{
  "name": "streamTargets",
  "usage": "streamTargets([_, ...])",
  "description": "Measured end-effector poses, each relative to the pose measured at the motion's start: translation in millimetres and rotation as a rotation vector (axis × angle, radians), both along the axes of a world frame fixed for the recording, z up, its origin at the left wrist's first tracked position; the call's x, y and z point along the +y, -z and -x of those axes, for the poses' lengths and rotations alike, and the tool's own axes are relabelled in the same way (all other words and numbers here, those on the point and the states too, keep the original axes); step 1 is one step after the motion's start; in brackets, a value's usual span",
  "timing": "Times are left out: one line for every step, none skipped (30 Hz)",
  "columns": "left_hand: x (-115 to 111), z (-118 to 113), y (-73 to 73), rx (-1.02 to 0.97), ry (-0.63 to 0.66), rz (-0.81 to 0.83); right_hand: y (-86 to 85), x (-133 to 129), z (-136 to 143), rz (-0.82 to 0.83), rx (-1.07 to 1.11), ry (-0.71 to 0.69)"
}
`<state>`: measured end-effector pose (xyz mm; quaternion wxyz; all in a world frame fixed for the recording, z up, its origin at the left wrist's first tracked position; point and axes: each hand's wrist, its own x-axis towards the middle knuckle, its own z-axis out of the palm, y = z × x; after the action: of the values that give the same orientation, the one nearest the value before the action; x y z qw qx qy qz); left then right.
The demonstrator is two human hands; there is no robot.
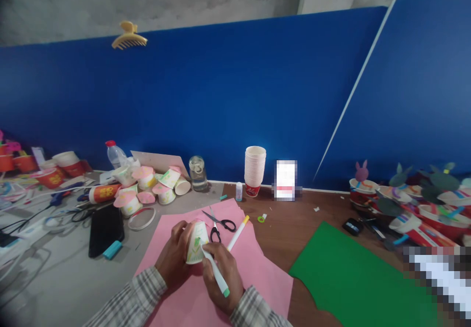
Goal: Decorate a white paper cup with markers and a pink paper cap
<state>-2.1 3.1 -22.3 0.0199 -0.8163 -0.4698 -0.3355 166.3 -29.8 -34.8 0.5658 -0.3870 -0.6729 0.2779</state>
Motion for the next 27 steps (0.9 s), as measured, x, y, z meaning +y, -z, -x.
streamTargets([0.1, -0.2, -0.3, 0.011, 0.008, -0.018, -0.2, 0.1, -0.1, -0.014, -0.009, 0.004])
streamTargets([0.1, -0.3, -0.8, 0.024, 0.016, -0.036, -0.7, 0.2, -0.2, -0.027, -0.015, 0.010])
streamTargets([0.1, -0.5, -1.3, 0.036, 0.020, -0.051, -1.5, 0.1, -0.3, -0.037, -0.020, 0.013])
streamTargets([0.0, -0.7, -1.9, 0.048, 0.022, -0.062, -2.5, -0.1, -0.6, -0.043, -0.024, 0.011])
streamTargets([0.0, -0.9, -2.4, 0.054, 0.023, -0.069, -3.6, -0.4, -0.8, -0.047, -0.027, 0.005])
streamTargets([0.0, -1.0, -2.8, 0.055, 0.023, -0.071, -4.8, -0.8, -1.1, -0.048, -0.032, -0.006])
streamTargets([0.1, -1.0, -3.0, 0.055, 0.025, -0.074, -5.9, -1.2, -1.4, -0.052, -0.037, -0.021])
streamTargets([0.2, -0.9, -2.8, 0.057, 0.032, -0.079, -6.9, -1.6, -1.6, -0.061, -0.039, -0.034])
streamTargets([0.3, -0.6, -2.3, 0.058, 0.038, -0.081, -7.5, -1.8, -1.7, -0.072, -0.038, -0.044])
streamTargets([0.5, -0.3, -1.4, 0.055, 0.038, -0.078, -7.8, -1.9, -1.8, -0.080, -0.036, -0.050])
streamTargets([0.7, 0.2, -0.2, 0.050, 0.035, -0.070, -7.7, -1.8, -1.7, -0.084, -0.032, -0.049])
streamTargets([0.9, 0.7, 1.3, 0.044, 0.033, -0.060, -7.2, -1.5, -1.5, -0.084, -0.026, -0.040])
streamTargets([1.2, 1.2, 2.7, 0.038, 0.032, -0.047, -6.5, -1.1, -1.3, -0.080, -0.021, -0.028])
streamTargets([1.4, 1.6, 4.0, 0.031, 0.028, -0.029, -5.6, -0.6, -1.0, -0.072, -0.016, -0.016])
streamTargets([1.6, 1.8, 4.9, 0.025, 0.024, -0.014, -4.8, -0.3, -0.9, -0.065, -0.013, -0.005])
streamTargets([1.7, 1.9, 5.3, 0.024, 0.022, -0.003, -4.2, -0.1, -0.8, -0.058, -0.013, 0.002])
streamTargets([1.8, 1.8, 5.3, 0.029, 0.022, -0.003, -3.8, -0.1, -0.8, -0.053, -0.014, 0.004])
streamTargets([1.9, 1.6, 4.8, 0.034, 0.023, -0.012, -3.7, -0.4, -1.0, -0.049, -0.019, -0.003])
streamTargets([1.9, 1.2, 4.1, 0.037, 0.025, -0.024, -3.9, -0.8, -1.3, -0.048, -0.024, -0.015])
streamTargets([2.0, 0.9, 3.3, 0.038, 0.029, -0.037, -4.3, -1.3, -1.6, -0.047, -0.029, -0.029])
streamTargets([2.0, 0.7, 2.6, 0.038, 0.031, -0.046, -4.7, -1.7, -1.8, -0.049, -0.034, -0.040])
streamTargets([1.9, 0.5, 2.1, 0.036, 0.031, -0.050, -5.1, -2.0, -2.0, -0.051, -0.038, -0.046])
streamTargets([1.9, 0.6, 1.9, 0.035, 0.030, -0.046, -5.4, -2.2, -2.0, -0.054, -0.040, -0.043])
streamTargets([1.8, 0.7, 2.0, 0.035, 0.028, -0.035, -5.6, -2.1, -1.8, -0.055, -0.040, -0.034])
streamTargets([1.7, 1.0, 2.3, 0.035, 0.024, -0.026, -5.7, -1.8, -1.5, -0.054, -0.040, -0.025])
streamTargets([1.5, 1.3, 2.6, 0.033, 0.020, -0.017, -5.7, -1.4, -1.1, -0.054, -0.038, -0.016])
streamTargets([1.3, 1.5, 2.9, 0.029, 0.016, -0.008, -5.7, -0.9, -0.6, -0.054, -0.035, -0.011])
